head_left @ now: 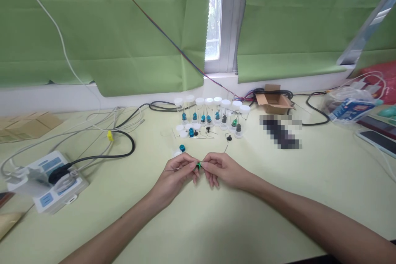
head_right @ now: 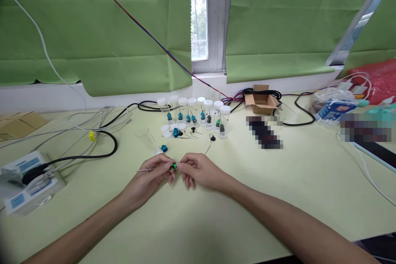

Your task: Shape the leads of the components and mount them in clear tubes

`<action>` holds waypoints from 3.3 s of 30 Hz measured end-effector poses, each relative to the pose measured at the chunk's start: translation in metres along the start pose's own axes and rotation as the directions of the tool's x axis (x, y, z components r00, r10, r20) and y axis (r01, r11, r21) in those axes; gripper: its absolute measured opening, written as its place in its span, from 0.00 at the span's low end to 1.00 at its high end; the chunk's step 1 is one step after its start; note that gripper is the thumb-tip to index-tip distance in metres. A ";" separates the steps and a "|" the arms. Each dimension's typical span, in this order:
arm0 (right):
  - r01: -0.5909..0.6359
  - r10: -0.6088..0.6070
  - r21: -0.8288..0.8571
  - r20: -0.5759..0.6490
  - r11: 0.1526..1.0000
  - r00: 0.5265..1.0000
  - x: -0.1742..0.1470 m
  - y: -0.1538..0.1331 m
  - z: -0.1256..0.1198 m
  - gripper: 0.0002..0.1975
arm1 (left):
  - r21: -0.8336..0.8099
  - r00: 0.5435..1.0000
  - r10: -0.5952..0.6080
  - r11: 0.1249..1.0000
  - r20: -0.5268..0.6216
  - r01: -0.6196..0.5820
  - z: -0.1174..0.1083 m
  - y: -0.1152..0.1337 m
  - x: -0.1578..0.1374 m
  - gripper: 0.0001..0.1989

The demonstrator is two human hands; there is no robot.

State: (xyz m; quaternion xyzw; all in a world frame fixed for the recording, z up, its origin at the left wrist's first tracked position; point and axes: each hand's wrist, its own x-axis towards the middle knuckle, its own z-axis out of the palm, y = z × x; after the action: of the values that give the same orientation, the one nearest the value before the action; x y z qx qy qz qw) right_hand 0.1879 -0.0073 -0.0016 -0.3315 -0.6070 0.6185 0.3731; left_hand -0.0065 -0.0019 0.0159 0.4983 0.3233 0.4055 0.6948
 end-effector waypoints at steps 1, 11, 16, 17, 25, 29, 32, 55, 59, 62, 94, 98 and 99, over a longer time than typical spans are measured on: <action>-0.009 0.009 -0.008 0.004 1.000 1.000 0.000 0.000 0.000 0.18 | 0.003 1.000 0.004 1.000 0.005 -0.004 0.000 0.000 0.000 0.06; 0.026 -0.026 0.077 0.002 0.997 1.000 0.002 0.004 -0.003 0.13 | 0.002 1.000 0.010 1.000 0.011 -0.010 -0.001 0.000 0.002 0.05; 0.023 -0.023 0.031 0.006 0.999 1.000 0.001 0.004 -0.001 0.14 | 0.019 1.000 0.008 1.000 0.014 -0.009 -0.003 -0.003 0.002 0.05; 0.012 -0.012 0.023 0.008 1.000 1.000 0.000 0.004 -0.001 0.15 | 0.020 1.000 0.008 1.000 0.018 -0.008 -0.003 -0.004 0.001 0.04; 0.005 -0.006 0.027 0.008 1.000 1.000 0.000 0.002 -0.002 0.13 | 0.020 1.000 0.020 1.000 0.013 -0.020 -0.005 -0.006 0.002 0.05; 0.015 -0.015 0.038 0.000 0.999 1.000 -0.001 0.002 -0.002 0.13 | 0.036 1.000 0.015 0.999 0.008 -0.015 -0.006 -0.006 0.002 0.05; 0.020 -0.020 0.025 0.004 0.999 1.000 -0.001 0.002 -0.002 0.12 | 0.049 1.000 0.014 0.999 0.011 -0.014 -0.006 -0.006 0.002 0.05; -0.015 0.015 0.015 0.013 1.000 1.000 0.001 0.003 -0.002 0.17 | 0.054 1.000 0.013 0.998 0.010 -0.014 -0.004 -0.005 -0.001 0.06; -0.027 0.027 0.025 -0.011 0.999 1.000 0.001 0.002 -0.002 0.16 | 0.047 1.000 0.017 0.999 0.009 -0.018 -0.005 -0.006 0.000 0.05; 0.005 -0.005 0.050 0.000 0.999 1.000 0.000 0.003 -0.003 0.17 | 0.044 1.000 0.023 0.999 0.018 -0.024 -0.005 -0.007 0.001 0.06; -0.046 0.048 -0.037 0.034 0.998 0.998 0.000 -0.003 -0.002 0.20 | 0.109 0.999 0.033 0.993 0.024 -0.036 -0.004 -0.005 0.000 0.06; -0.023 0.023 -0.005 0.035 1.000 0.999 0.000 0.000 -0.003 0.18 | 0.116 0.999 0.039 0.992 0.012 -0.040 -0.004 -0.006 0.000 0.07; -0.012 0.012 0.000 0.039 1.000 0.999 -0.001 0.000 -0.003 0.18 | 0.116 0.999 0.038 0.992 0.013 -0.039 -0.004 -0.006 0.000 0.07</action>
State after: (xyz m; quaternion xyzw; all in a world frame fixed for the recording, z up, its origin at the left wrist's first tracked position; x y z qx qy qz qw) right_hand 0.1907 -0.0062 -0.0016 -0.3229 -0.6120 0.6273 0.3573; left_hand -0.0088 -0.0015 0.0089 0.5462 0.3331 0.3968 0.6583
